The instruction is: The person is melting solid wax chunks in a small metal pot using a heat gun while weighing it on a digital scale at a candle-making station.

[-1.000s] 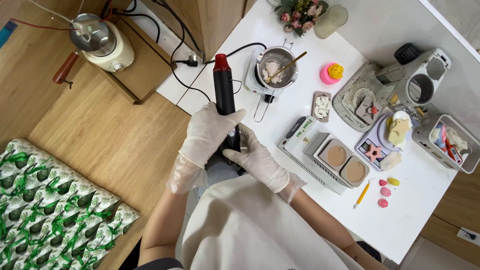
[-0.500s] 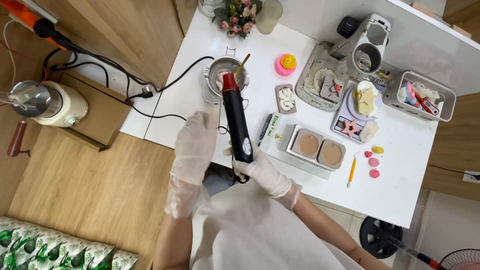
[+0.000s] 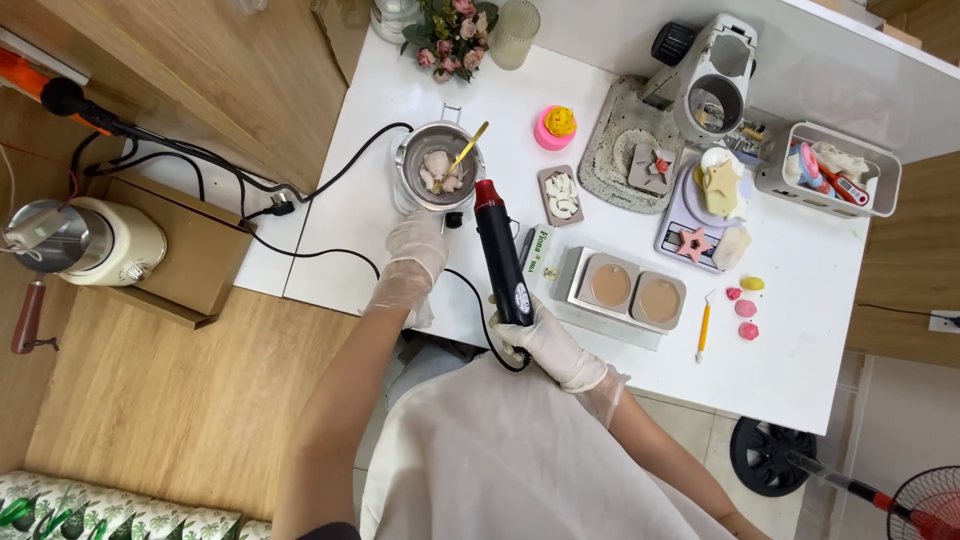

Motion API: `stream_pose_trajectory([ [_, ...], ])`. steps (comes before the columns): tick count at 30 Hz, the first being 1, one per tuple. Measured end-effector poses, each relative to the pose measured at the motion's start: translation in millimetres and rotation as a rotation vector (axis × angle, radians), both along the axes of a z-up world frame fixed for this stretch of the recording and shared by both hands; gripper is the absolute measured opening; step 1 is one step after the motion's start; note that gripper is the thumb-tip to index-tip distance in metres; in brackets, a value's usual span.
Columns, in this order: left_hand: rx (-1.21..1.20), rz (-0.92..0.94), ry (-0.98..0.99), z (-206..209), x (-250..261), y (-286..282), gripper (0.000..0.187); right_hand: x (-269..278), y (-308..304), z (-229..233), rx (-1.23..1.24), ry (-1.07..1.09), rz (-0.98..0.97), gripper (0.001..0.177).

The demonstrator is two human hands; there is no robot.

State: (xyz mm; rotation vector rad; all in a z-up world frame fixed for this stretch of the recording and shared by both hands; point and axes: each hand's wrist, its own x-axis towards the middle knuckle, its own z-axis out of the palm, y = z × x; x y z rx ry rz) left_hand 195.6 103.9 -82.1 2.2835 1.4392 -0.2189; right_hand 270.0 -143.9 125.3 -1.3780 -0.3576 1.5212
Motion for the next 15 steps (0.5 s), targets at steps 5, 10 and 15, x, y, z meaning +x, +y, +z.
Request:
stream_pose_trajectory([
  [5, 0.212, -0.101, 0.023, 36, -15, 30, 0.012, 2, 6, 12, -0.088, -0.029, 0.025, 0.039],
  [10, 0.398, -0.179, 0.250, 86, -18, 60, 0.014, 4, -5, -5, -0.219, -0.113, 0.034, 0.035],
  [15, 0.413, -0.198, 0.269, 77, -20, 87, 0.014, 1, -11, -5, -0.226, -0.047, 0.028, 0.031],
])
